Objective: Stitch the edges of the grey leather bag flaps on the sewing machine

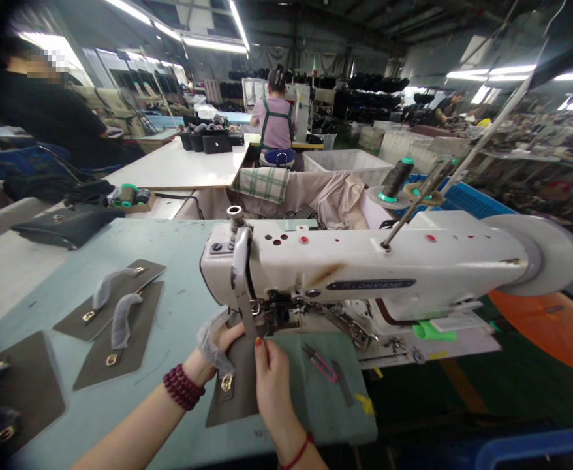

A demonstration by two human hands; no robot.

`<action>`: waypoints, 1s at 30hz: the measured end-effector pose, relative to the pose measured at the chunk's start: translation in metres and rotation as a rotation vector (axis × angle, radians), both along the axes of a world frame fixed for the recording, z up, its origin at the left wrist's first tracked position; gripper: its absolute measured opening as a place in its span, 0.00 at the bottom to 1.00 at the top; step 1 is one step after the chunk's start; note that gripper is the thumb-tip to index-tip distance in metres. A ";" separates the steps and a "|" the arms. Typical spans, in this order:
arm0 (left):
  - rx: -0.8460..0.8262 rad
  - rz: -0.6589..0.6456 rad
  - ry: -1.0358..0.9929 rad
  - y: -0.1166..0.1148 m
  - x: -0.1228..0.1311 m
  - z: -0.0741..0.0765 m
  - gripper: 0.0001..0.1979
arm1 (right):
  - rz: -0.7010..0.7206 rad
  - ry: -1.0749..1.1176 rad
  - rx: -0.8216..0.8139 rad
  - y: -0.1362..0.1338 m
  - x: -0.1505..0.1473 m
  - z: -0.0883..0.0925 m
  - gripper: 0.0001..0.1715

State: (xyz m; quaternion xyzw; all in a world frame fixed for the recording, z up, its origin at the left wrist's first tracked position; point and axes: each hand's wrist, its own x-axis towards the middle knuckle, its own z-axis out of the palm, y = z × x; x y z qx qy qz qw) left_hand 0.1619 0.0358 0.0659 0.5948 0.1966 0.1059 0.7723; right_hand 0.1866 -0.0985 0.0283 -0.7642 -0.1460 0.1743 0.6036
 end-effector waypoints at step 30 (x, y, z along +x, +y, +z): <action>-0.201 -0.458 0.184 0.026 0.008 0.012 0.17 | 0.102 0.191 0.127 0.003 0.032 -0.002 0.26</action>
